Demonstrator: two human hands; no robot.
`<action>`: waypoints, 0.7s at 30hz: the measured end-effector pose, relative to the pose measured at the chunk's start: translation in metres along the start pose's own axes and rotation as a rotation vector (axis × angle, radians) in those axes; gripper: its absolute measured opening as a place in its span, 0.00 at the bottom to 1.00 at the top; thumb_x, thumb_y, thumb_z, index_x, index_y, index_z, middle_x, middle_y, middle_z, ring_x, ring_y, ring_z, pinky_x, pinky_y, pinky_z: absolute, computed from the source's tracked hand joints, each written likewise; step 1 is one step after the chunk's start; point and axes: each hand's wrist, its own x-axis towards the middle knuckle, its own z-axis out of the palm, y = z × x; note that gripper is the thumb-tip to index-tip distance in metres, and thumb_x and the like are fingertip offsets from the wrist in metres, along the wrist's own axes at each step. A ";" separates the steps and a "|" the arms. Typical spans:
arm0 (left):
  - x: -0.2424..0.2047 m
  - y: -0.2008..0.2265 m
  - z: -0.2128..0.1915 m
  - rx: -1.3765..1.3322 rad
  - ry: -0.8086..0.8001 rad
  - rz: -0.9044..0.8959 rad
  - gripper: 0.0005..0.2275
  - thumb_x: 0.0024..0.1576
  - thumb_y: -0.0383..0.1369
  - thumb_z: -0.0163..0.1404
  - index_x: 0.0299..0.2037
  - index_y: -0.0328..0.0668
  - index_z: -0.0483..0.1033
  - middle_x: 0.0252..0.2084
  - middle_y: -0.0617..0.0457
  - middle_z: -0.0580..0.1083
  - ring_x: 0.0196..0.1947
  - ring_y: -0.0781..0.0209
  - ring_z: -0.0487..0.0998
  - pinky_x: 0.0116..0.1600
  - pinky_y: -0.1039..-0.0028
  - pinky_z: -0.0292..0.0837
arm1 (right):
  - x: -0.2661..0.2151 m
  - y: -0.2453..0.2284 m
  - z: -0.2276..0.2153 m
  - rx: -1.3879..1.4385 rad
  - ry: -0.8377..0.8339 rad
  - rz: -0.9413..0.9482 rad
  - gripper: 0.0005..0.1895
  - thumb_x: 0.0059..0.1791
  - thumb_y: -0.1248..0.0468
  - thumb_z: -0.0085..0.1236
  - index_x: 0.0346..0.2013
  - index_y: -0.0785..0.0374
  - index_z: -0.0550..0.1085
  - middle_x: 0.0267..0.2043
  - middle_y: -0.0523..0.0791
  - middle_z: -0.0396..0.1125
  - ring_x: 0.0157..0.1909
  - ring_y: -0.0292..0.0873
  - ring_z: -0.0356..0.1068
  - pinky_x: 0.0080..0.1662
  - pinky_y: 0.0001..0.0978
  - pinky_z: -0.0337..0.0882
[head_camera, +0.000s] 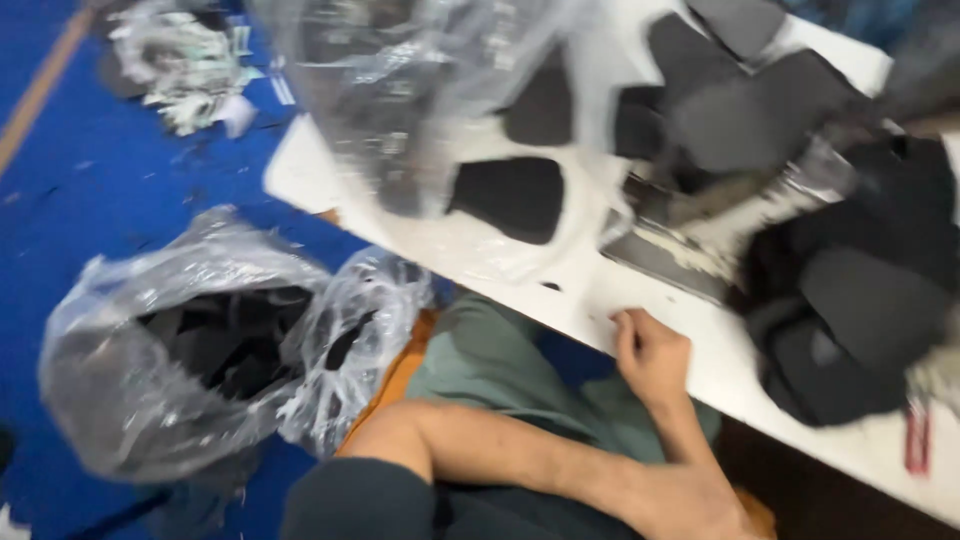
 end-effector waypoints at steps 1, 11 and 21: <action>0.004 0.009 -0.017 -0.047 -0.033 0.028 0.18 0.56 0.32 0.44 0.55 0.34 0.75 0.31 0.44 0.77 0.30 0.47 0.80 0.35 0.58 0.72 | 0.001 0.001 -0.001 -0.002 -0.005 -0.039 0.08 0.53 0.63 0.54 0.34 0.59 0.80 0.22 0.47 0.70 0.21 0.44 0.69 0.28 0.36 0.69; 0.018 0.042 -0.095 -0.208 -0.150 -0.145 0.12 0.60 0.43 0.55 0.33 0.43 0.80 0.31 0.49 0.78 0.32 0.51 0.81 0.38 0.67 0.74 | 0.007 0.004 -0.017 0.118 0.071 -0.054 0.04 0.51 0.66 0.56 0.34 0.60 0.78 0.23 0.46 0.68 0.23 0.48 0.69 0.29 0.39 0.69; -0.040 -0.043 -0.176 0.045 0.586 -0.582 0.16 0.64 0.37 0.49 0.26 0.35 0.72 0.20 0.48 0.67 0.18 0.56 0.66 0.27 0.67 0.61 | 0.006 0.009 -0.032 0.374 0.335 0.135 0.05 0.51 0.72 0.58 0.36 0.66 0.70 0.37 0.48 0.64 0.29 0.45 0.63 0.32 0.34 0.64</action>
